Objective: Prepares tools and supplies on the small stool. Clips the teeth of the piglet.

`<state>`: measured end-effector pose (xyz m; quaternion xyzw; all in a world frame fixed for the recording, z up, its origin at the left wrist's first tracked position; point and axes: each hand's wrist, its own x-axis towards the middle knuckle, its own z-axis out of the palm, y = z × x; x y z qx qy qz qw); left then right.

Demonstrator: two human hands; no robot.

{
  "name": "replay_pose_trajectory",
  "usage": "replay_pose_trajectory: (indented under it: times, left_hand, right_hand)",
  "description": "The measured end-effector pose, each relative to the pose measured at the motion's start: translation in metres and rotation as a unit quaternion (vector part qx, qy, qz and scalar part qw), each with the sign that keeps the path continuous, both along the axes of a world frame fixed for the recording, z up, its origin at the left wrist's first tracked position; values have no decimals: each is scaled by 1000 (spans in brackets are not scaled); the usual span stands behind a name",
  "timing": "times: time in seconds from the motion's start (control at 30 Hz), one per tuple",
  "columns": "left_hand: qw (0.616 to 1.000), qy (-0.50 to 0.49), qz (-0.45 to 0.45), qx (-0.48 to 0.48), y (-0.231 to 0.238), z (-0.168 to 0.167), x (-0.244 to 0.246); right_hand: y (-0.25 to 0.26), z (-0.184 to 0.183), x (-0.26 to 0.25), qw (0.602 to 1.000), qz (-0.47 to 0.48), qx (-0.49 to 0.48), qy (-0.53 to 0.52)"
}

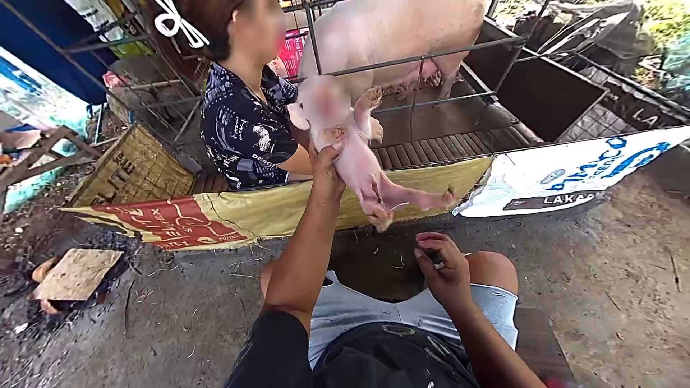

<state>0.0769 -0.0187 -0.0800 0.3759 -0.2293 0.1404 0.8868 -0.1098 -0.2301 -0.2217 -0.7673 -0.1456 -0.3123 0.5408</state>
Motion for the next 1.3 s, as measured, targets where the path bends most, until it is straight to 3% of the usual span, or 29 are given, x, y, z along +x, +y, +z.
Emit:
replay_pose_trajectory:
  times: [0.37,0.57,0.67,0.77,0.83,0.9,0.97,1.03,1.1,1.17,1.23,1.3]
  left_hand:
    - [997,16,-40,58,0,8,-41]
    - [997,-72,-2,30,0,16,-29]
    - [996,-84,12,16,8,21,-2]
    - [982,-113,104,111,12,26,1]
    - [963,-120,164,180,4,29,-5]
    - [938,-120,216,242,-10,30,-14]
    - [906,-118,251,318,-22,29,-24]
    - [868,-120,262,404,-30,28,-32]
    - [820,-118,275,489,-33,24,-38]
    - [789,-106,262,545,-32,21,-39]
    - [779,-78,223,581,-29,12,-41]
    - [769,-51,163,616,-22,4,-46]
  right_hand:
    - [-13,12,-3,999,-17,-31,-20]
    - [-8,18,-13,996,-8,-74,-47]
    - [-19,65,-29,993,-14,-44,-110]
    - [-30,132,-33,987,-39,-48,-149]
    - [-23,163,-14,984,-63,-131,-104]
    - [-6,176,23,969,-58,-238,26]
    - [10,182,68,934,-12,-310,176]
    - [21,174,104,909,24,-342,237]
    - [27,152,123,934,41,-292,199]
    - [33,129,130,979,83,-136,129]
    - [42,109,125,987,114,6,118]
    - [49,91,119,981,119,80,128]
